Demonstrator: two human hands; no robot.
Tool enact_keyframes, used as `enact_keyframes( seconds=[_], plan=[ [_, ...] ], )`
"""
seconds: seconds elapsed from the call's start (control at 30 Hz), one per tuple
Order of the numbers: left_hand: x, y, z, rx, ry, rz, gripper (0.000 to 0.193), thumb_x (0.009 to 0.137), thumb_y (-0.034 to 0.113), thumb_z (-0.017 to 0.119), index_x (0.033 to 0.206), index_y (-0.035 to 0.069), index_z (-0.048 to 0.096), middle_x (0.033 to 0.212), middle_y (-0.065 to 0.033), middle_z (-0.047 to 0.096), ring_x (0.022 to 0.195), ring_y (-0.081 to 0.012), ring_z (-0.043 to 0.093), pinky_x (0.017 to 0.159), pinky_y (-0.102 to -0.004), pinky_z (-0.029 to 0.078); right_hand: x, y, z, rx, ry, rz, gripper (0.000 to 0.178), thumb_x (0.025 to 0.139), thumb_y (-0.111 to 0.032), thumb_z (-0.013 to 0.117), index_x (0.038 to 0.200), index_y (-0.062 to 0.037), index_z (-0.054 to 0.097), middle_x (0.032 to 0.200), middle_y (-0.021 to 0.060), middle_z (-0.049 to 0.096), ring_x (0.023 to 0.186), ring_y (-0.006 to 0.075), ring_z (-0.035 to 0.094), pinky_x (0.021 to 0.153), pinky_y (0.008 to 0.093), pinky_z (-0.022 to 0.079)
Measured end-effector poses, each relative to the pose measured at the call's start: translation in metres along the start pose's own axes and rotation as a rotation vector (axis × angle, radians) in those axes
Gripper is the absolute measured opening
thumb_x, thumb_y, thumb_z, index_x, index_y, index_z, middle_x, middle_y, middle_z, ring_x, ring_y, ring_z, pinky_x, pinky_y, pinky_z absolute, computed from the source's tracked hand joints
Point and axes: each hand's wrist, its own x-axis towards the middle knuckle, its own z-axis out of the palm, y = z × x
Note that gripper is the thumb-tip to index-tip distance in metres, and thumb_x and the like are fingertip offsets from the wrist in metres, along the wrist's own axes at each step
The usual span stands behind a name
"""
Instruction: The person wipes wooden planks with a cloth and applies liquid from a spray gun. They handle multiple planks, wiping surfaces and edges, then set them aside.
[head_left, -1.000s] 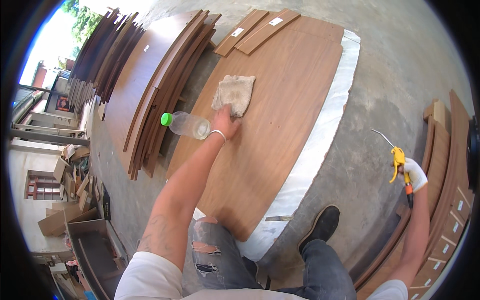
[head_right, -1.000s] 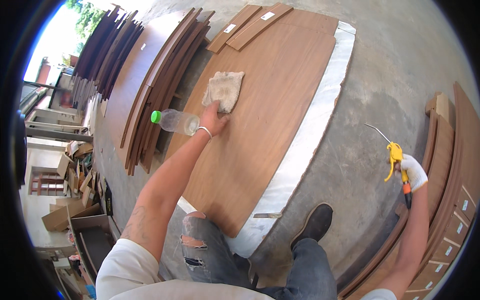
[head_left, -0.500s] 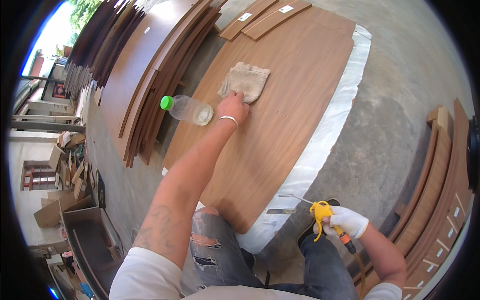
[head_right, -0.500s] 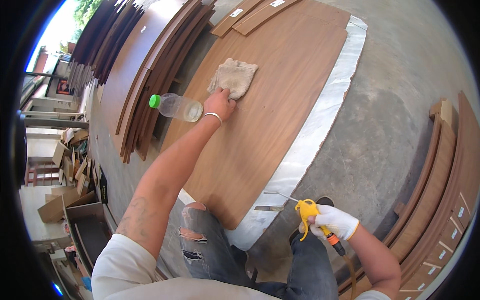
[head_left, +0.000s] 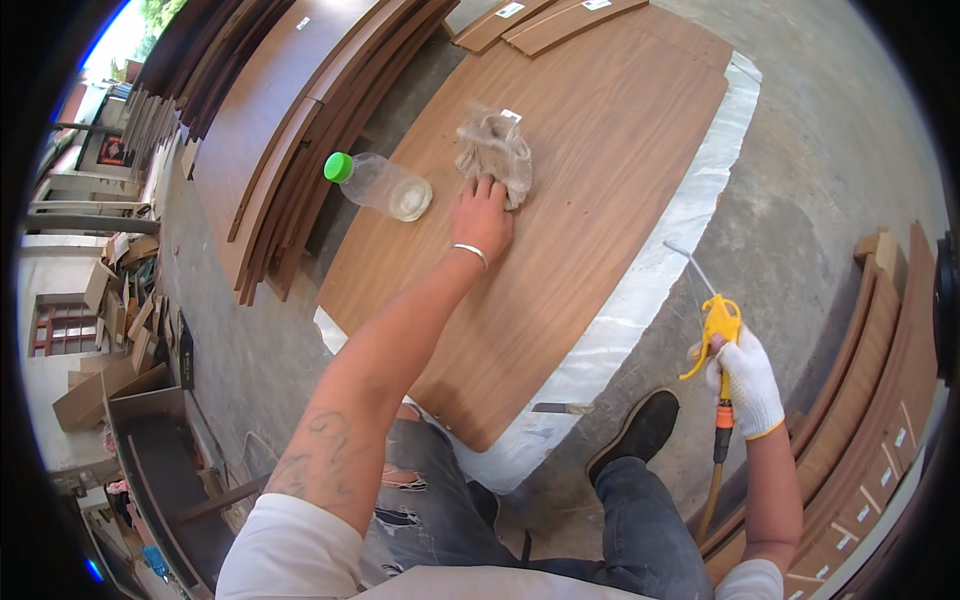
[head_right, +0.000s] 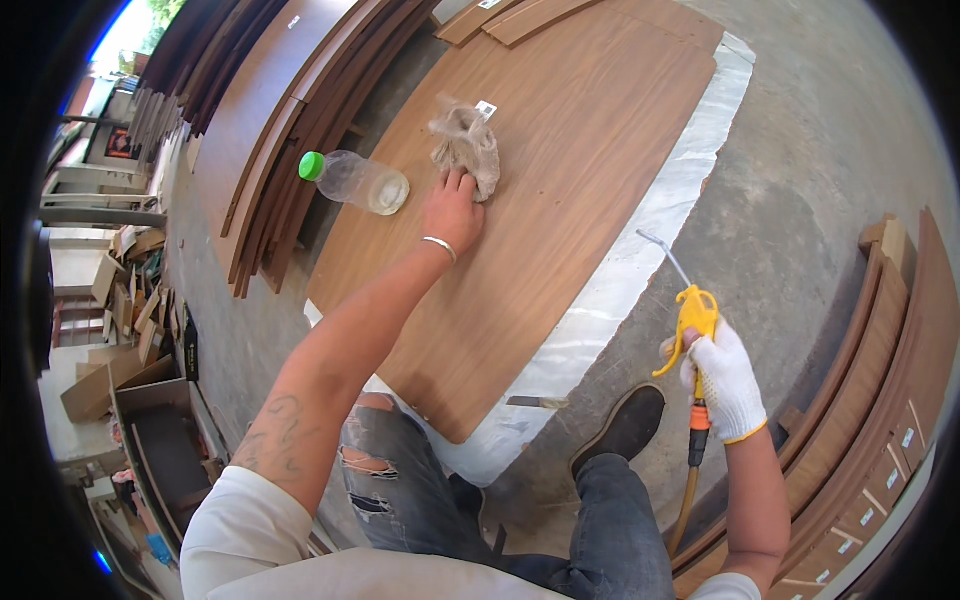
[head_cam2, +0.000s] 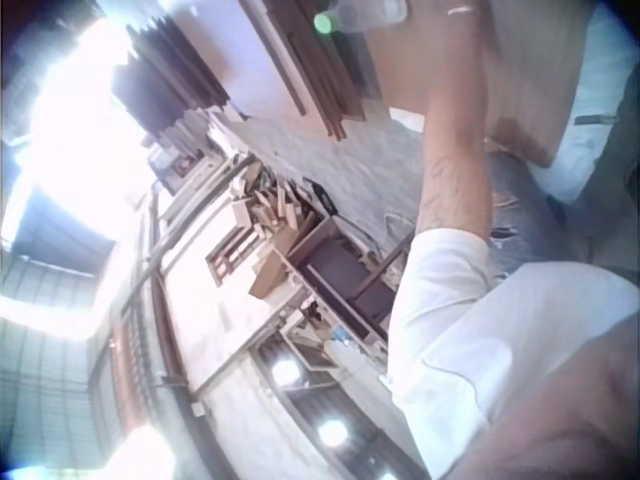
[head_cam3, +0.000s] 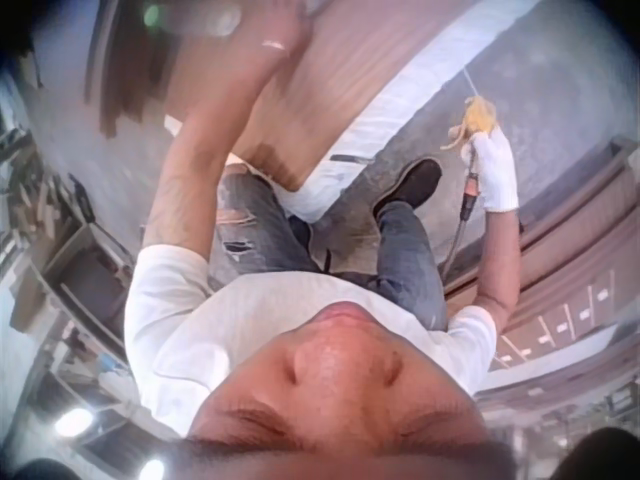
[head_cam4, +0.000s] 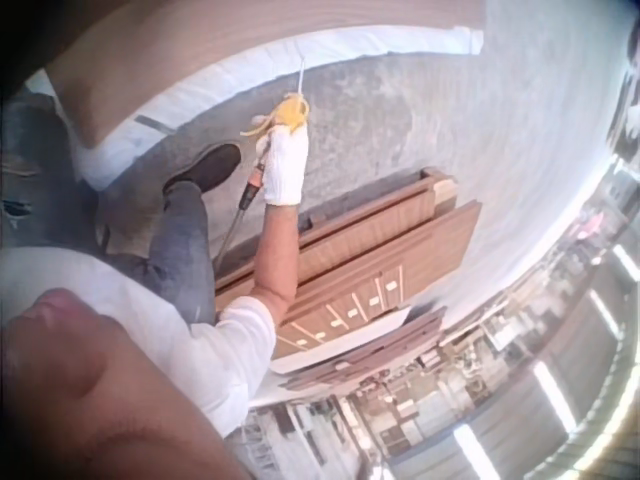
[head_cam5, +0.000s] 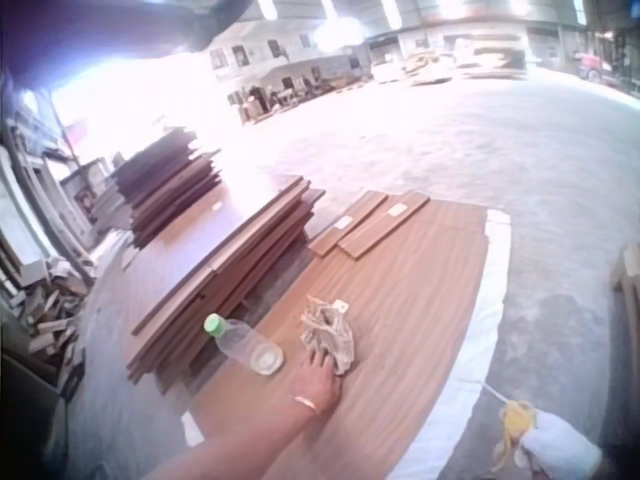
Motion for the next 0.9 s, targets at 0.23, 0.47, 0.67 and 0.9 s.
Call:
enact_keyframes(
  seconds=[0.23, 0.47, 0.67, 0.9],
  plan=[
    [0.014, 0.006, -0.022, -0.183, 0.008, -0.103, 0.023, 0.081, 0.016, 0.068, 0.100, 0.003, 0.066, 0.126, -0.0149, 0.064, 0.118, -0.0376, 0.057, 0.096, -0.0495, 0.049, -0.022, 0.048, 0.047, -0.247, -0.506, 0.313, 0.042, 0.102, -0.017, 0.061, 0.141, -0.0070, 0.051, 0.088, 0.0035, 0.070, 0.050, 0.0055, 0.048, 0.045, 0.0234, 0.041],
    [-0.028, 0.064, -0.083, -0.844, 0.108, -0.238, 0.017, 0.083, 0.010, 0.059, 0.095, -0.002, 0.063, 0.076, -0.0194, 0.062, 0.068, -0.0366, 0.059, 0.065, -0.0429, 0.048, -0.015, 0.031, 0.037, -0.153, -0.340, 0.277, 0.047, 0.101, -0.011, 0.058, 0.147, -0.0041, 0.050, 0.095, 0.0059, 0.072, 0.057, 0.0035, 0.050, 0.050, 0.0223, 0.043],
    [-0.064, 0.087, -0.067, -0.840, 0.106, -0.359, 0.022, 0.087, 0.011, 0.066, 0.107, 0.003, 0.064, 0.085, -0.0205, 0.069, 0.077, -0.0386, 0.067, 0.070, -0.0456, 0.053, -0.009, 0.010, 0.046, -0.172, -0.413, 0.165, 0.043, 0.102, -0.014, 0.059, 0.142, -0.0002, 0.053, 0.093, 0.0060, 0.072, 0.056, 0.0048, 0.053, 0.050, 0.0216, 0.041],
    [-0.106, 0.076, -0.074, -0.491, -0.098, -0.214, 0.039, 0.085, 0.019, 0.079, 0.120, 0.010, 0.065, 0.100, -0.0191, 0.074, 0.089, -0.0412, 0.070, 0.076, -0.0490, 0.056, 0.021, -0.020, 0.055, -0.179, -0.278, -0.135, 0.032, 0.103, -0.012, 0.058, 0.132, 0.0020, 0.055, 0.097, 0.0102, 0.068, 0.084, 0.0153, 0.064, 0.084, 0.0326, 0.054]
  ],
)
